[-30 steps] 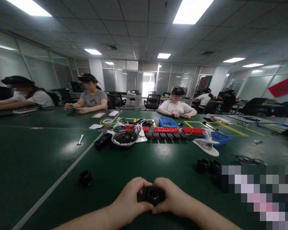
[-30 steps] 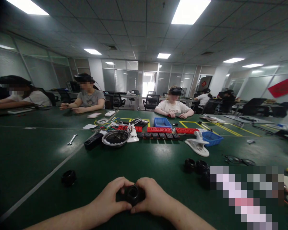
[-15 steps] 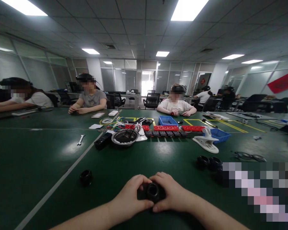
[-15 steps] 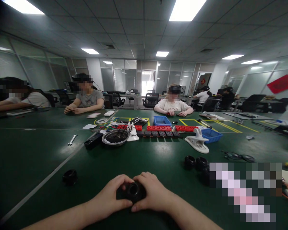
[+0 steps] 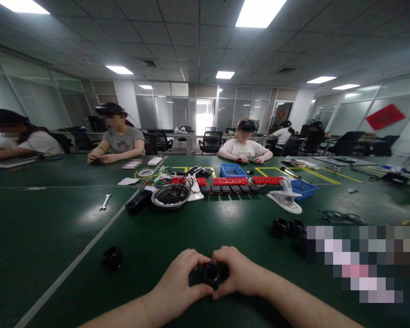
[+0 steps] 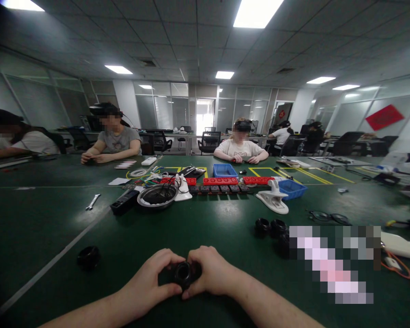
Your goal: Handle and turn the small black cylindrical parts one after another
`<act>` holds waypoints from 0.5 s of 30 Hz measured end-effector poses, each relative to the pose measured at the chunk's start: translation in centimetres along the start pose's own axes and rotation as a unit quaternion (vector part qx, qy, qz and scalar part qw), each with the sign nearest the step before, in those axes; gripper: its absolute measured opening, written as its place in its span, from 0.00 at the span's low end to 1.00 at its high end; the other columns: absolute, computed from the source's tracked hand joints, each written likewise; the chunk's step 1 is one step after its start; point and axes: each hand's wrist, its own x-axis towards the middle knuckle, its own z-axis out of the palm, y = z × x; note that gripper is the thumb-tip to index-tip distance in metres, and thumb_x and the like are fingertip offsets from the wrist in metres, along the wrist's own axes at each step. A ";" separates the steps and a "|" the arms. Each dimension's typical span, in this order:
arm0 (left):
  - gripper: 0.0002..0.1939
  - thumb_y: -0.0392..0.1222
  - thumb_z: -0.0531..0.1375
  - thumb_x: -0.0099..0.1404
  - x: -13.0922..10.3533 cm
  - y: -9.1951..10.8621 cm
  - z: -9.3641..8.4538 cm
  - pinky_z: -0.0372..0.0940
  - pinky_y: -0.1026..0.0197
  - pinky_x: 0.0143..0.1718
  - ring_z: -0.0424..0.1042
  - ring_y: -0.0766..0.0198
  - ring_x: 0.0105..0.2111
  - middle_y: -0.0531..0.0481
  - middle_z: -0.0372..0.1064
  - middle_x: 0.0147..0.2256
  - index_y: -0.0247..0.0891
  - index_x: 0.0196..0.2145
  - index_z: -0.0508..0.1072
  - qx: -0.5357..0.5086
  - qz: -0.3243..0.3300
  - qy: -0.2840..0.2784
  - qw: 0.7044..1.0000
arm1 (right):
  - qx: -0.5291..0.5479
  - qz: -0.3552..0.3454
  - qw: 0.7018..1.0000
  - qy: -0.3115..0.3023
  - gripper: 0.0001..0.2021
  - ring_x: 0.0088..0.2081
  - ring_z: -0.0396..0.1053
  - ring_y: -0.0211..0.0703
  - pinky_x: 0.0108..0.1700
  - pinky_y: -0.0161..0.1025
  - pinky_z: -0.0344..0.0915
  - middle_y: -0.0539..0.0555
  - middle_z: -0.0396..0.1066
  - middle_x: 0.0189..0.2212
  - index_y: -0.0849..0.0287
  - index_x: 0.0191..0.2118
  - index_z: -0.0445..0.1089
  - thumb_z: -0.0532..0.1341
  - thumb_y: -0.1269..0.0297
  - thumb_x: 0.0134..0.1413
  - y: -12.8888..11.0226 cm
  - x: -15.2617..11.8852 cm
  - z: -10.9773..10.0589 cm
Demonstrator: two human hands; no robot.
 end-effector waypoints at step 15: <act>0.19 0.37 0.62 0.52 0.6 -0.9 -1.2 0.58 0.64 0.37 0.63 0.63 0.36 0.54 0.63 0.36 0.45 0.43 0.68 -0.035 0.050 -0.080 0.995 | 0.029 -0.115 0.990 -0.073 0.17 0.36 0.61 0.41 0.40 0.36 0.57 0.48 0.64 0.31 0.58 0.35 0.70 0.66 0.54 0.39 1.3 0.2 -1.2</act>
